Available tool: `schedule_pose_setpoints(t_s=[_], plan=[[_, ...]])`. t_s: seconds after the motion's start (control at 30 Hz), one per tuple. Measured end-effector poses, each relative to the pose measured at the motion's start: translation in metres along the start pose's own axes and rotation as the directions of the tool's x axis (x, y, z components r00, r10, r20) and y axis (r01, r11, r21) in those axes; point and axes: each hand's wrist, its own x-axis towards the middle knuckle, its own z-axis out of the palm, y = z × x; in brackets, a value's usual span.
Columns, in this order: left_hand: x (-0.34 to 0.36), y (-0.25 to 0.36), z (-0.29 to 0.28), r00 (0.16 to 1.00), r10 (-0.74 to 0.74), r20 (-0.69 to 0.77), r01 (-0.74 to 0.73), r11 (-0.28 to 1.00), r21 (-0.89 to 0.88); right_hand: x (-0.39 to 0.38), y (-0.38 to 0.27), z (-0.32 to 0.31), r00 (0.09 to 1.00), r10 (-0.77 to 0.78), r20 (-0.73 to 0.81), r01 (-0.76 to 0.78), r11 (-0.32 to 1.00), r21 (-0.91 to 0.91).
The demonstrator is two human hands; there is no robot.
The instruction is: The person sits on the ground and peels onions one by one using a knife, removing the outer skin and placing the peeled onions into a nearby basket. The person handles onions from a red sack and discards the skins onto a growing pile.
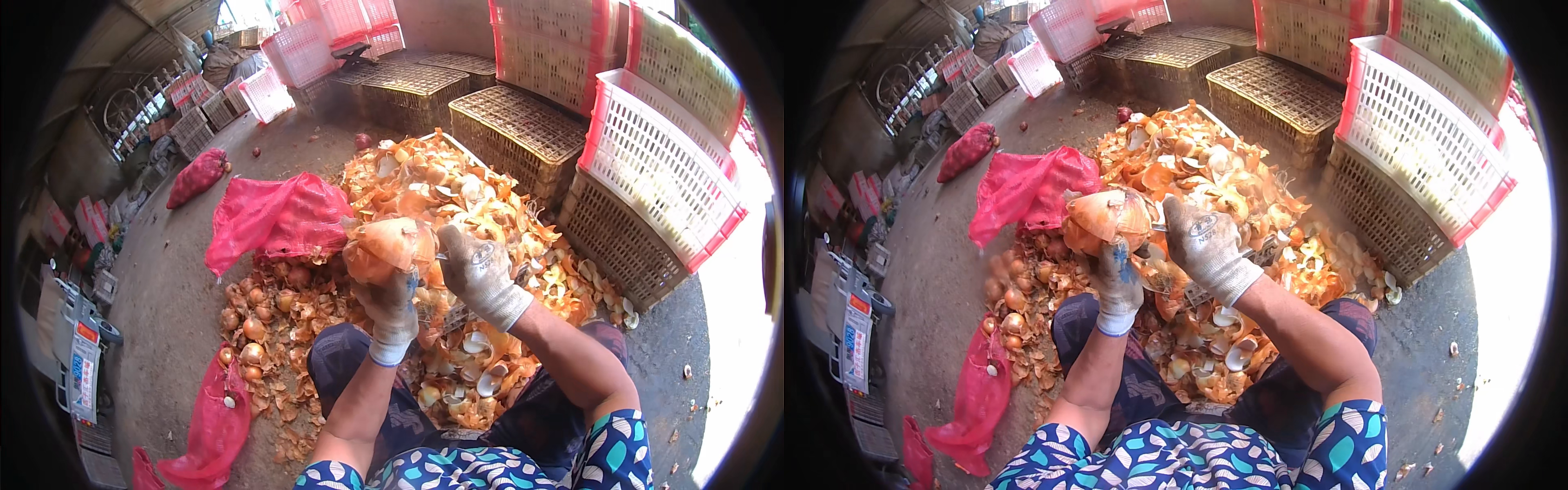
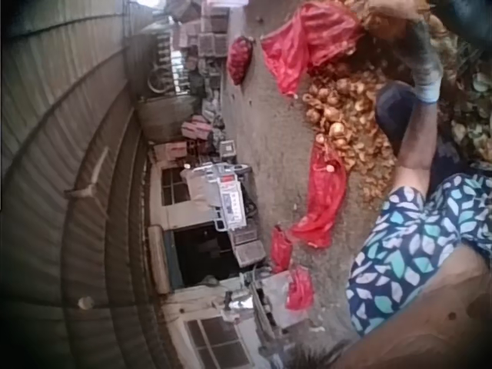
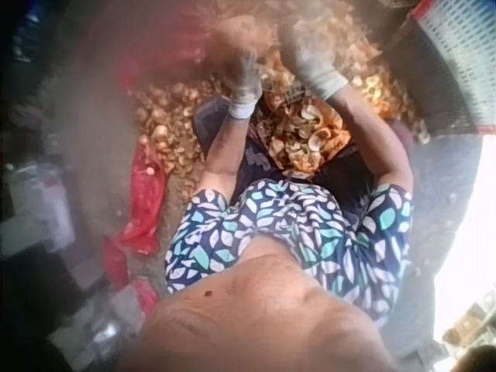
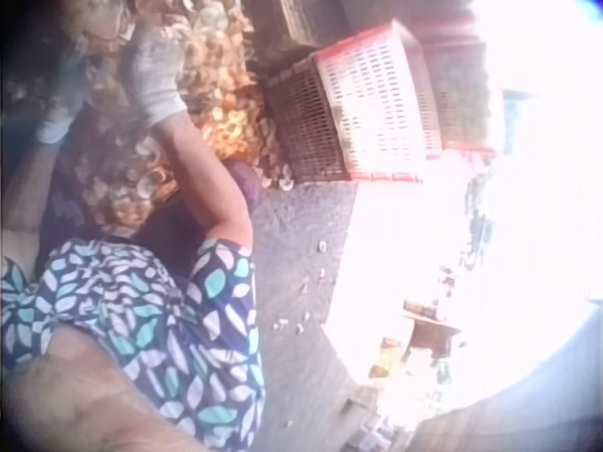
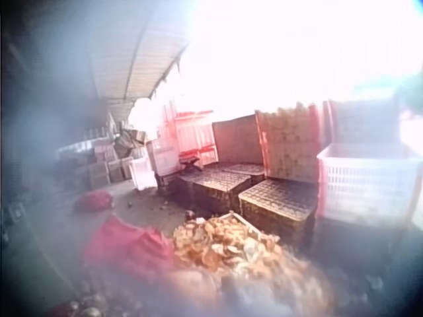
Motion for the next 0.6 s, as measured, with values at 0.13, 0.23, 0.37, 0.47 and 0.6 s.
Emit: schedule_pose_setpoints(t_s=[0.13, 0.23, 0.37, 0.47, 0.6], plan=[[0.005, 0.037, 0.009, 0.869, -0.416, 0.269, 0.494, 0.761, -0.420, 0.008, 0.020, -0.001, 0.999, -0.054, 0.007, 0.054, 0.995, -0.085], [0.008, 0.036, 0.012, 0.751, -0.538, 0.383, 0.652, 0.515, -0.557, 0.009, 0.024, -0.005, 0.999, 0.029, 0.029, -0.028, 0.999, -0.026], [0.027, 0.015, -0.013, 0.640, -0.449, 0.623, 0.765, 0.445, -0.466, 0.007, 0.008, -0.012, 0.969, 0.182, 0.166, -0.181, 0.983, -0.027], [0.029, 0.020, -0.008, 0.691, -0.509, 0.513, 0.723, 0.510, -0.467, 0.001, 0.010, -0.013, 0.957, 0.220, 0.191, -0.225, 0.974, 0.005], [0.031, 0.015, -0.011, 0.716, -0.495, 0.493, 0.697, 0.552, -0.458, 0.002, 0.014, -0.016, 0.874, 0.258, 0.412, -0.418, 0.833, 0.364]])
